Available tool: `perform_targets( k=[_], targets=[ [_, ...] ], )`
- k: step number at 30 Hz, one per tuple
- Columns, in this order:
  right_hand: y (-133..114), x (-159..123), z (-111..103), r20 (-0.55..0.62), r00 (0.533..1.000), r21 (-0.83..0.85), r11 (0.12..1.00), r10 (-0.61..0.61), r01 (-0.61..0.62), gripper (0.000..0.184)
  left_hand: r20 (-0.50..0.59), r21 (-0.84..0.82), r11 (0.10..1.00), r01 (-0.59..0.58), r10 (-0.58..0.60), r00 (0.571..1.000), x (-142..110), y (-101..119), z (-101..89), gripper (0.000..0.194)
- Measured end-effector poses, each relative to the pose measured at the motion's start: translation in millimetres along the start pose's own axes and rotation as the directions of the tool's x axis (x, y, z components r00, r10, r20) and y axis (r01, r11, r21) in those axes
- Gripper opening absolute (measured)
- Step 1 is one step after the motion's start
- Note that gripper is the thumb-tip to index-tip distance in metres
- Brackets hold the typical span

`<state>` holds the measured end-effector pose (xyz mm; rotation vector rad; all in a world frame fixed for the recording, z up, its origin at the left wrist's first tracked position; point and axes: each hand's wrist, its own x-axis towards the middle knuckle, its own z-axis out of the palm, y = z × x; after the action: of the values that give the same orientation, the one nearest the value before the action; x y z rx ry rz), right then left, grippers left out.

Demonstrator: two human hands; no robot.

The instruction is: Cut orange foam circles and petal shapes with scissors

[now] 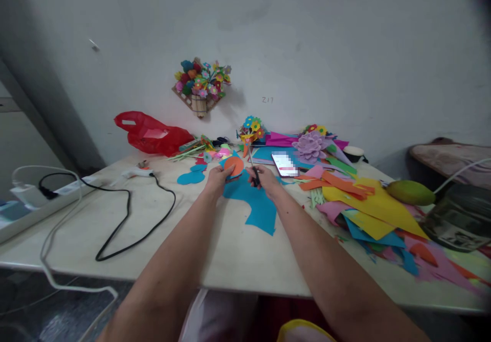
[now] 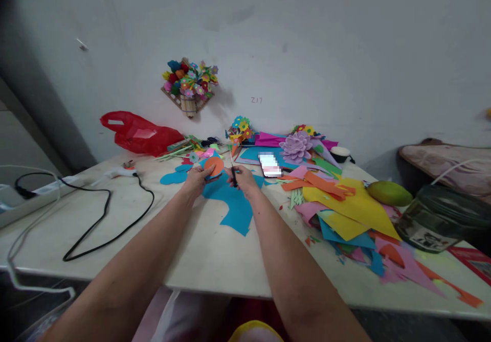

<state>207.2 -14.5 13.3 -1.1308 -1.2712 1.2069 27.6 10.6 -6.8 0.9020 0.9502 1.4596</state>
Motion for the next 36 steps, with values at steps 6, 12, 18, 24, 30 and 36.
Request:
perform_targets(
  k=[6, 12, 18, 24, 30, 36],
  targets=[
    [-0.3, -4.7, 0.8, 0.128, 0.992, -0.027, 1.0, 0.01, -0.007, 0.034, -0.101, 0.011, 1.0, -0.015, 0.016, 0.995, -5.9, 4.9, 4.9, 0.034],
    [-1.0, -7.7, 0.6, 0.194, 0.981, -0.044, 0.999, 0.006, 0.002, 0.033, -0.143, -0.029, 0.999, -0.018, 0.014, 0.99, -3.7, 3.6, 3.0, 0.032],
    [-2.2, -9.3, 1.3, 0.207, 0.978, -0.058, 0.998, 0.013, -0.001, 0.031, -0.124, -0.055, 0.998, -0.04, 0.033, 0.992, -2.8, 3.1, 1.6, 0.036],
    [0.1, -8.2, 3.2, 0.227, 0.974, -0.09, 0.996, 0.015, 0.006, 0.037, -0.126, -0.056, 0.998, -0.031, 0.024, 0.992, -5.3, 4.1, 4.3, 0.034],
    [2.5, -7.1, 2.8, 0.228, 0.974, -0.084, 0.996, 0.018, 0.001, 0.036, -0.132, -0.037, 0.999, -0.01, 0.005, 0.991, -8.7, 6.4, 6.5, 0.032],
    [1.5, -8.0, 4.4, 0.22, 0.975, -0.053, 0.999, 0.016, -0.005, 0.036, -0.119, -0.037, 0.999, -0.007, 0.003, 0.993, -8.5, 5.9, 6.0, 0.037]
  ],
)
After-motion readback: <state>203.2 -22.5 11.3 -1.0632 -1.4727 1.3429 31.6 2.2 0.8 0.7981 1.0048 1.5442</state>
